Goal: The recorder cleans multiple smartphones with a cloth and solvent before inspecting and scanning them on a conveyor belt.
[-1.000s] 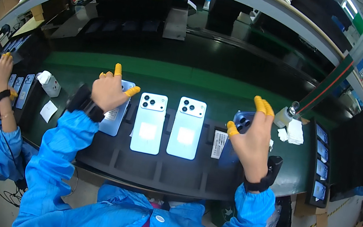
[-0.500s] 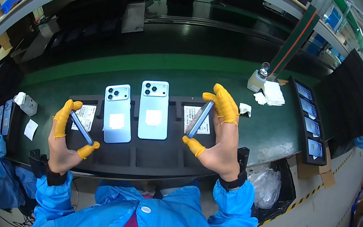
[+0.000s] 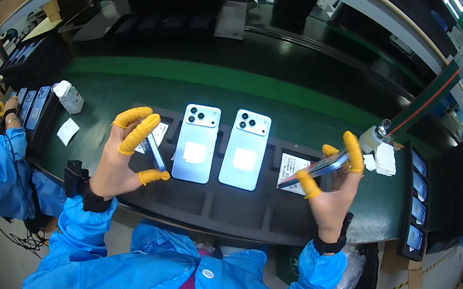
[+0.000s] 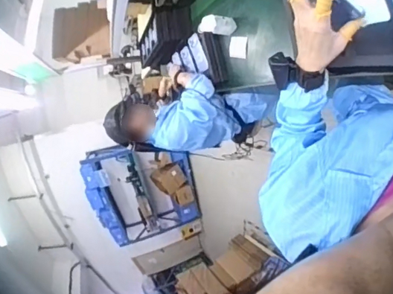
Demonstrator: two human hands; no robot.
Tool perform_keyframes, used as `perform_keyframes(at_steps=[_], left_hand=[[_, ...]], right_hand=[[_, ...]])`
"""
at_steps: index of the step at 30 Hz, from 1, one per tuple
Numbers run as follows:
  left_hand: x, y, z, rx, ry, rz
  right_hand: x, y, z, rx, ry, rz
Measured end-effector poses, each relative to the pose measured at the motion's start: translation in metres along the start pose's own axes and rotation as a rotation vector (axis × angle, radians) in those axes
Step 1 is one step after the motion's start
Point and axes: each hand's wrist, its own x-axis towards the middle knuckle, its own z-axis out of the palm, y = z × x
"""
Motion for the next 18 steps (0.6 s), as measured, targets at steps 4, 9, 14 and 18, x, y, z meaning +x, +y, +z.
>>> perform_keyframes(at_steps=[4, 9, 14, 18], left_hand=[[0.002, -0.017, -0.004, -0.088, 0.209, -0.096], [-0.006, -0.049, -0.026, -1.337, 0.498, -0.501], [-0.011, -0.065, -0.034, -2.101, 0.241, -0.42], [-0.01, -0.064, -0.028, -2.183, 0.239, -0.588]], right_hand=[[0.013, 0.0, -0.026, 0.63, 0.178, 0.458], [0.021, 0.022, -0.043, 1.423, 0.331, 0.915], [0.018, 0.024, -0.043, 1.494, 0.309, 0.897], [0.017, 0.018, -0.04, 1.476, 0.354, 0.919]])
